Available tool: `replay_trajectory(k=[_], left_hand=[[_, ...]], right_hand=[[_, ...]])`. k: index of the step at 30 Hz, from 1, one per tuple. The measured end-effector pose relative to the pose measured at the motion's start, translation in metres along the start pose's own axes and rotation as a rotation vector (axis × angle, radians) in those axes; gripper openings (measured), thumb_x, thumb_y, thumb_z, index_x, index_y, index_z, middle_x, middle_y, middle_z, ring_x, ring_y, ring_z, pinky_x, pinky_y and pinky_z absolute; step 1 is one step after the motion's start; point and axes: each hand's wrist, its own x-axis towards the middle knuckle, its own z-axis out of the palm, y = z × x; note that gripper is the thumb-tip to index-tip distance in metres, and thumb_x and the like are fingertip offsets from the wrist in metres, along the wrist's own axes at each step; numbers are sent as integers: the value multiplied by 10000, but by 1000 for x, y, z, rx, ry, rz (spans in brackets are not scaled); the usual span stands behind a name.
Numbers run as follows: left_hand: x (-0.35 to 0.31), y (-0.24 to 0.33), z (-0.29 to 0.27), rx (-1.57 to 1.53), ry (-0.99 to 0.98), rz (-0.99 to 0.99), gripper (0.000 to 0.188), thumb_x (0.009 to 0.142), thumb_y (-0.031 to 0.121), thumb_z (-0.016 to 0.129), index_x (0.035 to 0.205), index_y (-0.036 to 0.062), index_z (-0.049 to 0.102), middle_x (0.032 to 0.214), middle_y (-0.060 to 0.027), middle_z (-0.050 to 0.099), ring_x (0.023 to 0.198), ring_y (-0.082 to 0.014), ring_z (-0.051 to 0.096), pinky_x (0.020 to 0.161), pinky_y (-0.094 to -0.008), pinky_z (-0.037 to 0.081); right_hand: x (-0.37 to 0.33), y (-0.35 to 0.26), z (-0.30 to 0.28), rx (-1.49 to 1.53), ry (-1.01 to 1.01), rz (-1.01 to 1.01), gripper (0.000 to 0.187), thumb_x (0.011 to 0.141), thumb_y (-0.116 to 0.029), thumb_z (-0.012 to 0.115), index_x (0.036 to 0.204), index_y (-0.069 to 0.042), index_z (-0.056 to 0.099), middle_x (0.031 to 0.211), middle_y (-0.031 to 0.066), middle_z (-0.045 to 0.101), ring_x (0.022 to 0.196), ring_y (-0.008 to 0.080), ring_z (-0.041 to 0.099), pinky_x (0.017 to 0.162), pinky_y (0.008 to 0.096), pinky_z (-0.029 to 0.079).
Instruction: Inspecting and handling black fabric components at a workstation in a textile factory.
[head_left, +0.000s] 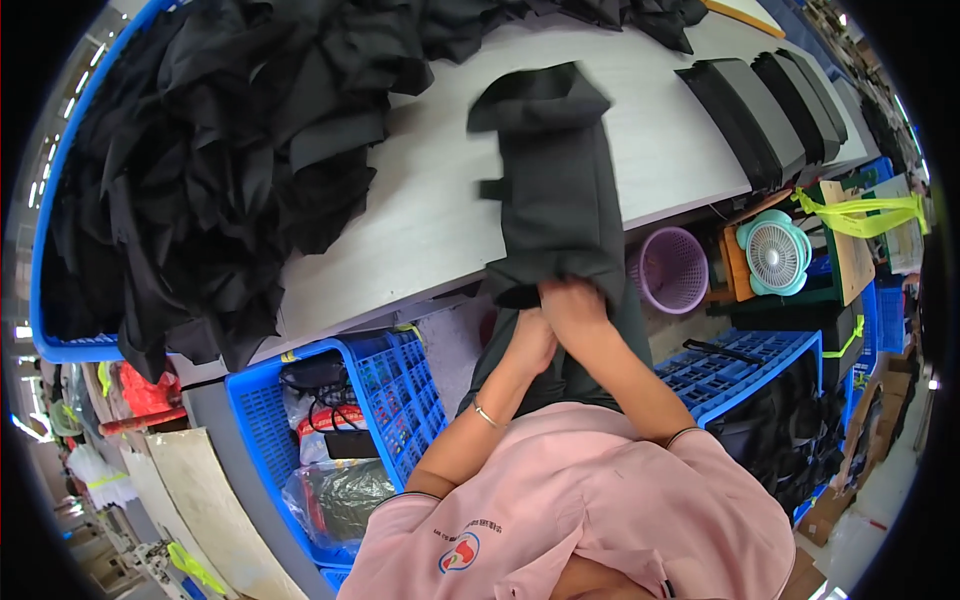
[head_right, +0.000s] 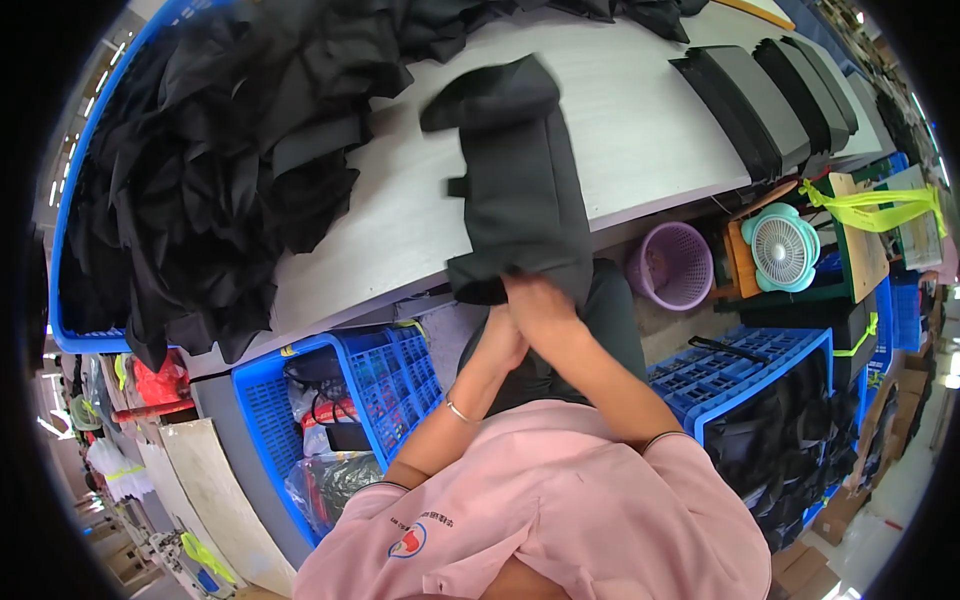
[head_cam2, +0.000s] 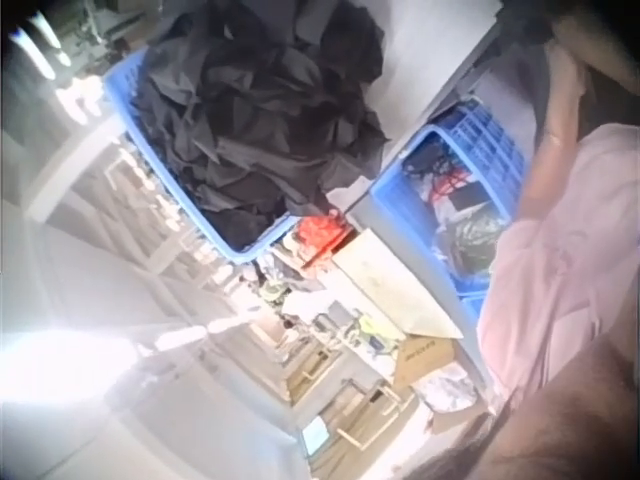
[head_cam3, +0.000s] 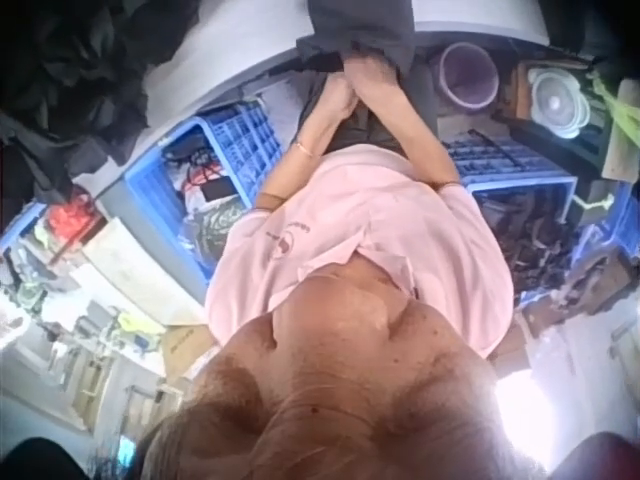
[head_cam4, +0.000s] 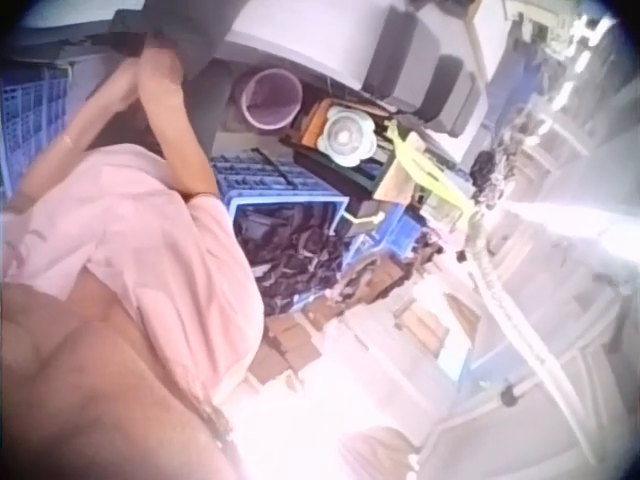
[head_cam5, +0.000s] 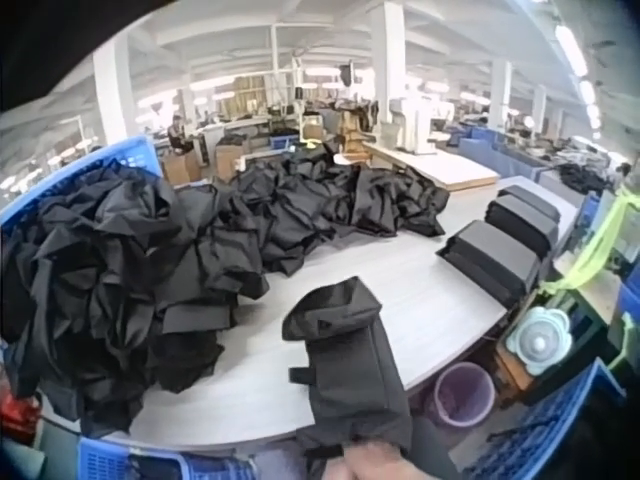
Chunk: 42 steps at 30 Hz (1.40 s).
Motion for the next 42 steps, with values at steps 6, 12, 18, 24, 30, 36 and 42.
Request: replay_trajectory(k=[6,12,18,24,30,36,42], left_hand=[[-15,-1,4,41,130,189,466,958,35,620,1404,-12,494,1290,-69,602,1204,-131,557,1041,-293,429],[-30,14,-10,449,354,650,189,917,-58,621,1092,5,652,1089,-42,587,824,-92,596,644,-213,498],[-63,23,-24,433,155,476,167,958,63,606,1114,19,648,1106,-58,607,837,-101,592,729,-242,497],[-47,53,-22,-14,107,209,397,977,198,656,1321,11,592,1327,-112,616,1165,-195,621,991,-348,511],[-51,41,-15,61,119,45,368,930,160,732,1249,-5,648,1207,-105,687,1103,-213,663,977,-356,536],[-71,20,-15,301,101,41,403,929,148,728,1287,-3,622,1272,-100,659,1145,-221,641,1024,-375,514],[-43,14,-30,216,-8,77,515,974,292,651,1387,4,537,1413,-124,567,1322,-289,514,1167,-474,370]], right_hand=[[-4,5,-6,187,152,-133,283,1005,-286,550,1174,-71,623,1080,200,618,1032,413,607,865,503,515],[-12,9,-1,-207,221,-196,233,977,-286,564,1100,-112,658,1072,117,642,1013,333,618,867,508,479],[-16,31,4,-200,320,-285,240,928,-330,616,1035,-129,694,1007,100,660,1032,307,620,890,578,432],[-83,13,6,70,92,-485,184,889,-253,669,862,-79,723,823,98,684,748,278,686,683,432,542],[-120,43,-52,767,692,-194,79,874,-20,701,947,-11,730,917,126,735,772,221,721,698,306,567],[-103,96,-59,995,150,22,227,958,-176,646,873,35,655,708,-2,562,737,52,485,661,273,435],[-116,75,-39,1939,-113,70,177,937,-198,716,939,-22,735,795,-51,632,715,54,551,638,234,443]])
